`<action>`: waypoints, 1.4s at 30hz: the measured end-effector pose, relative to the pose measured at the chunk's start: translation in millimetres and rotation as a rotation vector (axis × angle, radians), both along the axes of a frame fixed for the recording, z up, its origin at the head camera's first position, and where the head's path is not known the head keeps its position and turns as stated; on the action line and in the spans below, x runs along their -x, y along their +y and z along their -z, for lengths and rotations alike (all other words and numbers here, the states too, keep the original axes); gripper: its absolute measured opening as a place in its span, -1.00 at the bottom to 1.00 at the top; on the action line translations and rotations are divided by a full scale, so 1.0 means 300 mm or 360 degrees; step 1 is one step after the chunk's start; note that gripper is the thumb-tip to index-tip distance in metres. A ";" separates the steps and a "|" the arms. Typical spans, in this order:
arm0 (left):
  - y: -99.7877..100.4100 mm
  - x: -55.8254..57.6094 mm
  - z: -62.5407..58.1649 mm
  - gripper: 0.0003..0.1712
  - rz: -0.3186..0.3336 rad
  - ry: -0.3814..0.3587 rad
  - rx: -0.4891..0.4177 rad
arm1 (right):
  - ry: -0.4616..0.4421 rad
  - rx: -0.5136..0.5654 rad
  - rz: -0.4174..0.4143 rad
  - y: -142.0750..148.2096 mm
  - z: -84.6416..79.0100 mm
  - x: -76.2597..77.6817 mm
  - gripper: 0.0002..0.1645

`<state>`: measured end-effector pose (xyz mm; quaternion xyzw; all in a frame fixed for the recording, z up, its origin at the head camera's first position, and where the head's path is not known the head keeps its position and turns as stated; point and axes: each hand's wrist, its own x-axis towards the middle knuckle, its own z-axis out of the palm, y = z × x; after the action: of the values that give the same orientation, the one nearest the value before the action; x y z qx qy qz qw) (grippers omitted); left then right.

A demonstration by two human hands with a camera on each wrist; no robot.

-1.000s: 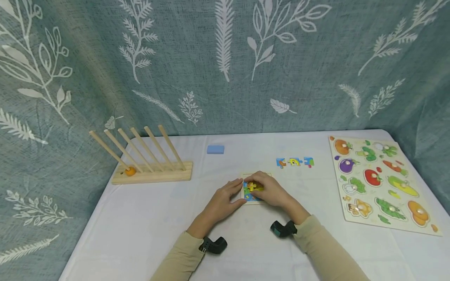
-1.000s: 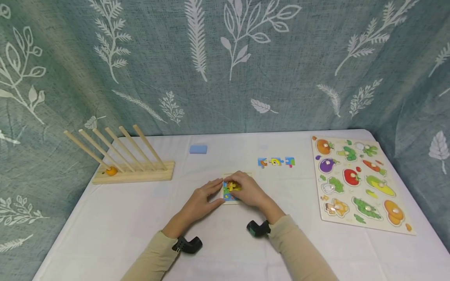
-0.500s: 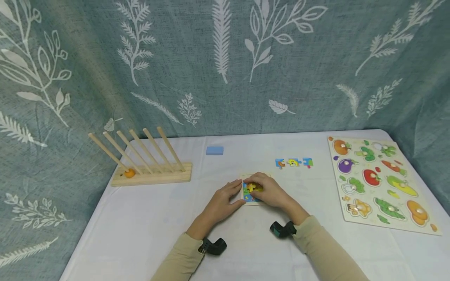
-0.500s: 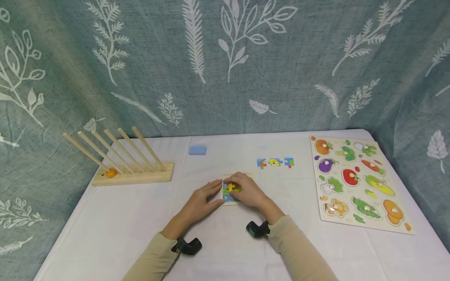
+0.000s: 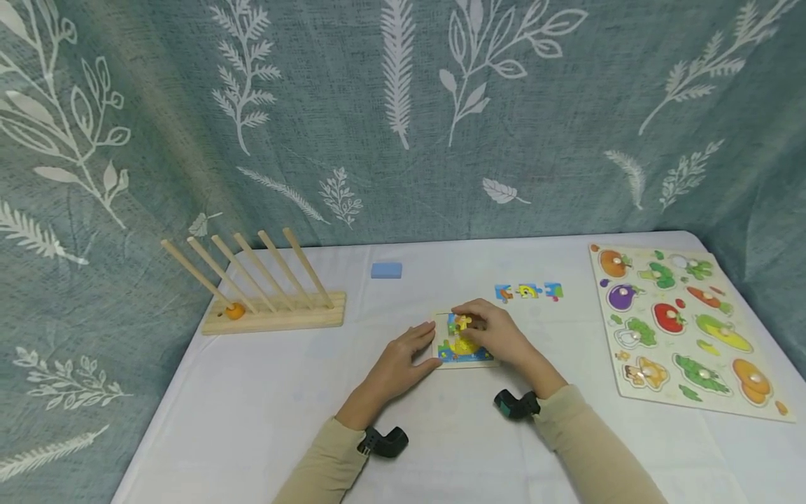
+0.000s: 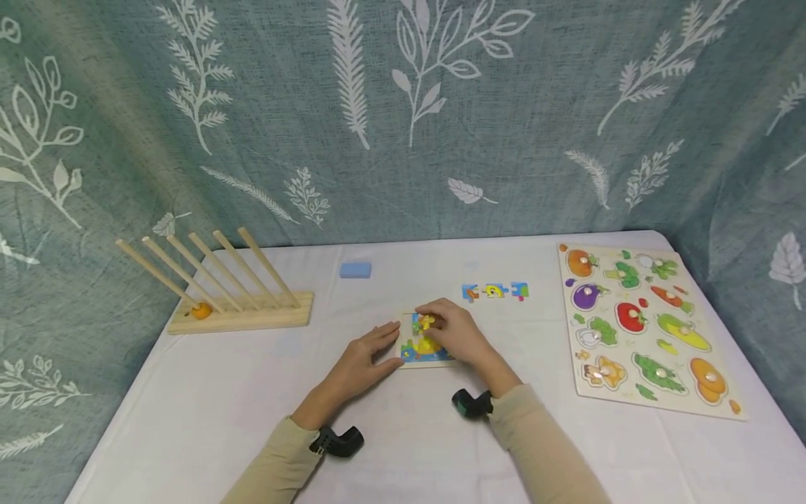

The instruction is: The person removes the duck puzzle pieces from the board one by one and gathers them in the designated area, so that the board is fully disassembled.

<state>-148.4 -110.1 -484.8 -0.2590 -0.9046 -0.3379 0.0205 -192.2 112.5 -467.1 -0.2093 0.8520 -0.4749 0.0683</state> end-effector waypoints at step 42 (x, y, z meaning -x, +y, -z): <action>0.010 -0.009 -0.003 -0.36 -0.0047 -0.0032 -0.0002 | -0.0032 -0.0196 0.0376 0.230 0.032 0.034 -0.52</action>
<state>-145.7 -106.9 -483.8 -0.2422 -0.9083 -0.3407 0.0166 -202.4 181.6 -476.8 -0.0983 0.8975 -0.4286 0.0331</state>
